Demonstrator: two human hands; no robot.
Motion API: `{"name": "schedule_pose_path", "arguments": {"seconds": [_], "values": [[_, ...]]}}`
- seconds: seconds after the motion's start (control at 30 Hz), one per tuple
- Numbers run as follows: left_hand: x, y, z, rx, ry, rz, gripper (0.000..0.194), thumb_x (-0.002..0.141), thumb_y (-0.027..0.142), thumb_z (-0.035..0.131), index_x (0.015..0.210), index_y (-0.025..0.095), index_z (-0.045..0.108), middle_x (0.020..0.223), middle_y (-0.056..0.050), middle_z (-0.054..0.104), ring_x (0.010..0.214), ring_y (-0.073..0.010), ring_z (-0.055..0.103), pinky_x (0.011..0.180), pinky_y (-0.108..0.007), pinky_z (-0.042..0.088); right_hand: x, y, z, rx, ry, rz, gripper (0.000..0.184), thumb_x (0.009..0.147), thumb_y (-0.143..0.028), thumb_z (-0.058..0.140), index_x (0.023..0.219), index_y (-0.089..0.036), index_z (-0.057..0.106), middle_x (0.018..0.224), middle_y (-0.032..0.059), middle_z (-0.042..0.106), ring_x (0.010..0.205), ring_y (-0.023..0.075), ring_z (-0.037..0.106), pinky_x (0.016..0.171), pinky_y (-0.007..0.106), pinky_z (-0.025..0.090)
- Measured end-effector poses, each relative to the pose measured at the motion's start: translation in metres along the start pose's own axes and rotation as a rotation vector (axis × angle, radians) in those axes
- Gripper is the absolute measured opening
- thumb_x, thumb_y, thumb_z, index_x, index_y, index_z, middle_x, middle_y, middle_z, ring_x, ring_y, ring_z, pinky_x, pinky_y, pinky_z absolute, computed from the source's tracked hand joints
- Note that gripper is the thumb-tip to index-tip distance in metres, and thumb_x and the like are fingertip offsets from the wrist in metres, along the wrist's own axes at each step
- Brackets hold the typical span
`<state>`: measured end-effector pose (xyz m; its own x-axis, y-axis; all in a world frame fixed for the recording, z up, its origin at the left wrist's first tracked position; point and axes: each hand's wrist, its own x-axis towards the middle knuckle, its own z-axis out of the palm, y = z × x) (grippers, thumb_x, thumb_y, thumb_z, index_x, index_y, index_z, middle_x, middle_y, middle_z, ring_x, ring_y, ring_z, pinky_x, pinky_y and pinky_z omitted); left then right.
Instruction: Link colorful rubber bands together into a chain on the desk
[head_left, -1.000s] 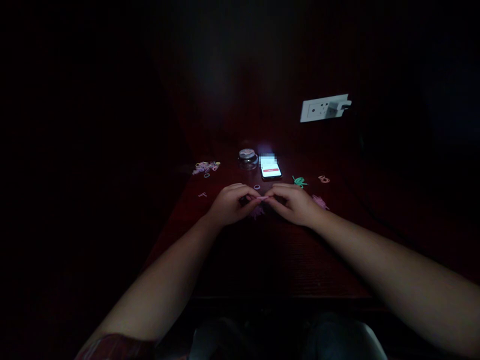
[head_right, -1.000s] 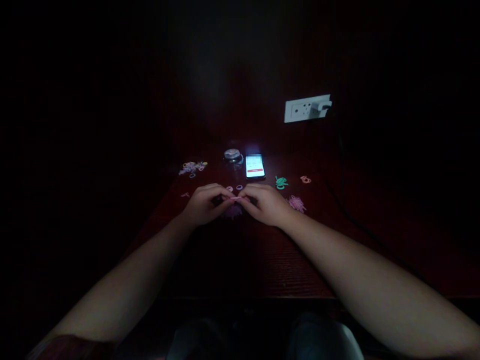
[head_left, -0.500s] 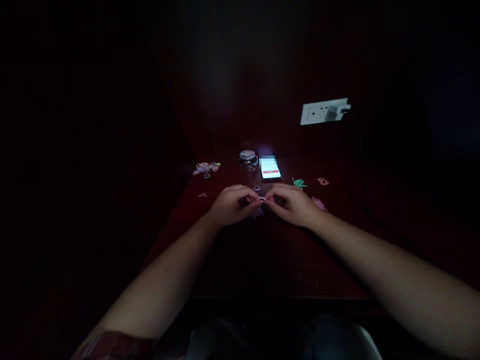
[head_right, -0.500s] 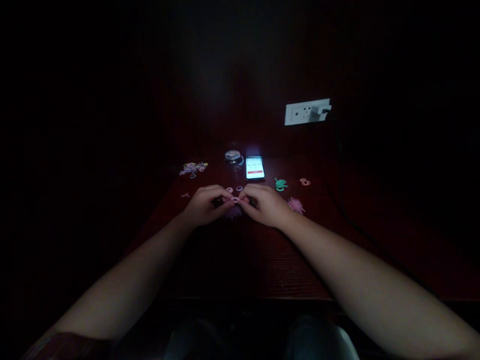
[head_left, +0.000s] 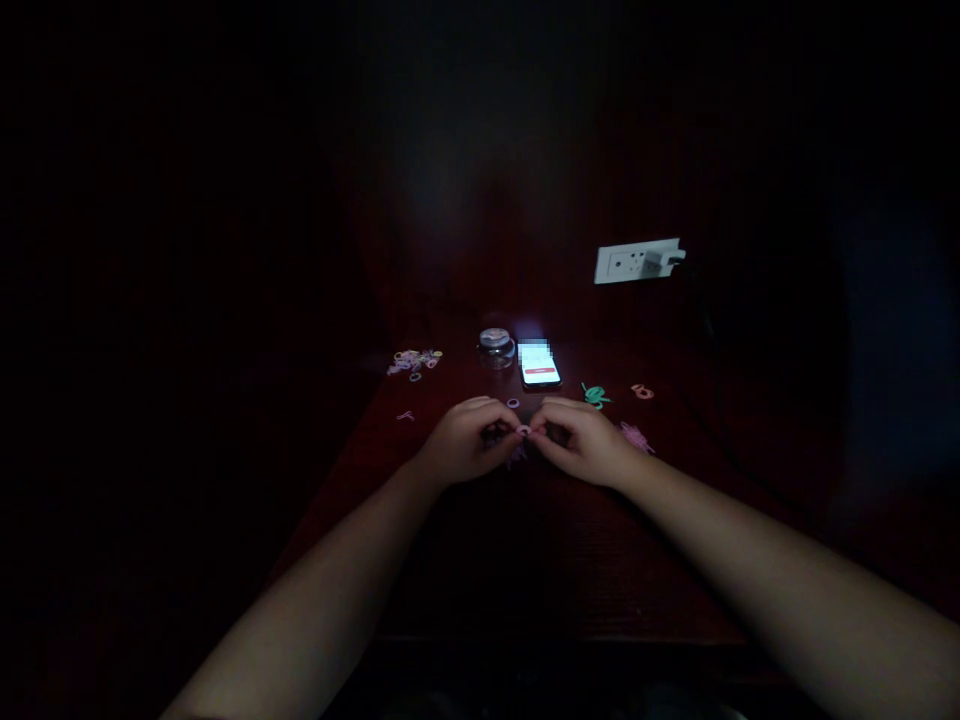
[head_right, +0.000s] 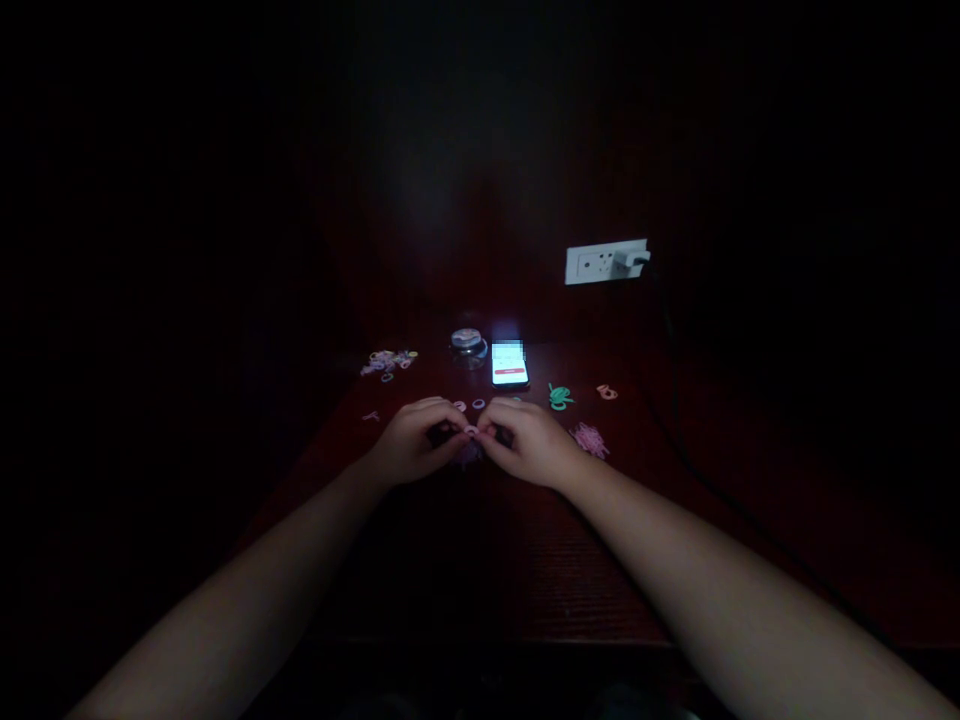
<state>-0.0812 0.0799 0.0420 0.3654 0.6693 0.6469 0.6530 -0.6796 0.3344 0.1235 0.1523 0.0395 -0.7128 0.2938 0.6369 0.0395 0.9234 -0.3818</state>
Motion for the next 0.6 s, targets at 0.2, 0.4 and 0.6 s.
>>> {"name": "schedule_pose_path", "arguments": {"seconds": [0.2,0.4,0.6], "values": [[-0.0002,0.0043,0.0022,-0.001,0.040,-0.034,0.010,0.085,0.027,0.063,0.081,0.018,0.061,0.073,0.000,0.063,0.065,-0.0110,0.055,0.062,-0.024,0.045,-0.0009,-0.0011,0.0017,0.059,-0.020,0.020,0.004,0.086,-0.015,0.057,0.086,-0.019,0.057,0.084,0.0032,0.056,0.068,0.0128,0.051,0.059,0.025,0.039],[0.0001,0.0082,0.0041,-0.033,0.004,-0.105,0.010,0.086,0.026,0.061,0.082,0.019,0.056,0.072,0.001,0.063,0.063,-0.0095,0.057,0.061,-0.022,0.043,-0.0011,-0.0058,0.0018,0.073,-0.025,0.038,0.008,0.083,-0.013,0.058,0.085,-0.019,0.054,0.081,0.0010,0.053,0.065,0.0120,0.049,0.057,0.025,0.038],[0.0002,0.0078,0.0045,-0.098,-0.046,-0.107,0.007,0.087,0.024,0.058,0.084,0.019,0.055,0.068,0.002,0.061,0.061,-0.0090,0.057,0.059,-0.021,0.044,-0.0022,-0.0084,0.0010,0.068,-0.033,0.049,0.008,0.084,-0.014,0.058,0.084,-0.020,0.053,0.071,-0.0021,0.050,0.061,0.0114,0.048,0.057,0.024,0.037]]}}
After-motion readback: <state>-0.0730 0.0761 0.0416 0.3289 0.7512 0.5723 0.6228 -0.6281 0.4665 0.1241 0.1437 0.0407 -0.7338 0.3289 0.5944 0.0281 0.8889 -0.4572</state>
